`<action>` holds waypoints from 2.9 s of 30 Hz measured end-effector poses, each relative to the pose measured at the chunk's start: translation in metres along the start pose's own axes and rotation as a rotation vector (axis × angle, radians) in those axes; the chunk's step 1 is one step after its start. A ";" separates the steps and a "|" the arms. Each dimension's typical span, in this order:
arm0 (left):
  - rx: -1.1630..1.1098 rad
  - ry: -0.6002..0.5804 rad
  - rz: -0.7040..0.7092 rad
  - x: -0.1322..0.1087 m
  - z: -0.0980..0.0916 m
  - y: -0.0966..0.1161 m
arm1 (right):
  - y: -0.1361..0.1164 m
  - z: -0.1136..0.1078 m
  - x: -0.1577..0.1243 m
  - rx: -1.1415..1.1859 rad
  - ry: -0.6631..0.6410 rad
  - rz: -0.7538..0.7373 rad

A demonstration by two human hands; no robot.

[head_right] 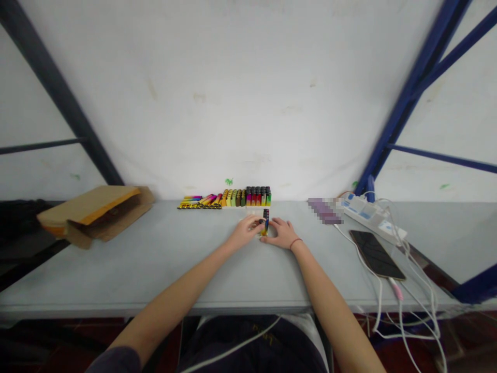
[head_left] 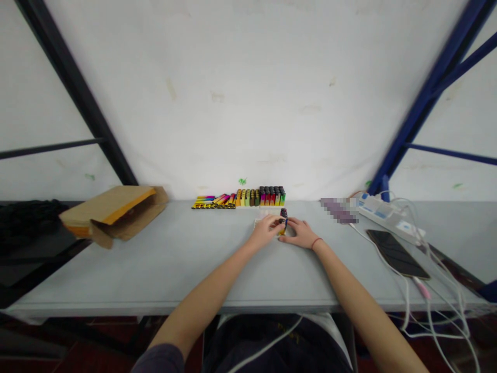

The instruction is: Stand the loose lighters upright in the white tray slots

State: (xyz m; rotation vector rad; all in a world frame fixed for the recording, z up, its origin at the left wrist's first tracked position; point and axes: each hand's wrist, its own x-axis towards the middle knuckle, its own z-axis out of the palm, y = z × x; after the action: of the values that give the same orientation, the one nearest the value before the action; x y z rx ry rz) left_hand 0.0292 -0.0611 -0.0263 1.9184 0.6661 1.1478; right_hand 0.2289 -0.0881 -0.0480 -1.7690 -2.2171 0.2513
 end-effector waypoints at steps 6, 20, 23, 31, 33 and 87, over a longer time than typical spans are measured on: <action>0.044 0.006 0.003 0.000 0.000 0.000 | 0.001 0.001 0.001 0.002 0.000 0.002; 0.086 0.003 0.010 -0.002 -0.001 0.006 | 0.001 0.000 0.000 -0.002 -0.005 -0.001; 0.131 -0.027 0.057 -0.003 -0.002 0.009 | 0.001 0.001 0.000 -0.007 0.002 -0.004; 0.253 -0.111 0.186 -0.002 -0.004 0.009 | 0.003 0.003 0.002 -0.016 0.001 -0.005; 0.295 -0.122 0.193 -0.004 -0.003 0.008 | 0.003 0.002 0.001 -0.012 0.002 -0.006; 1.218 0.109 -0.865 0.033 -0.249 -0.076 | -0.001 0.000 -0.007 0.007 0.019 -0.023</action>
State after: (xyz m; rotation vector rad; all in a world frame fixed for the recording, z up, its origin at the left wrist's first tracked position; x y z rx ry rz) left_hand -0.1810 0.0949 -0.0044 1.9859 2.3349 0.2105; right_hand 0.2290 -0.0955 -0.0485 -1.7338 -2.2193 0.2352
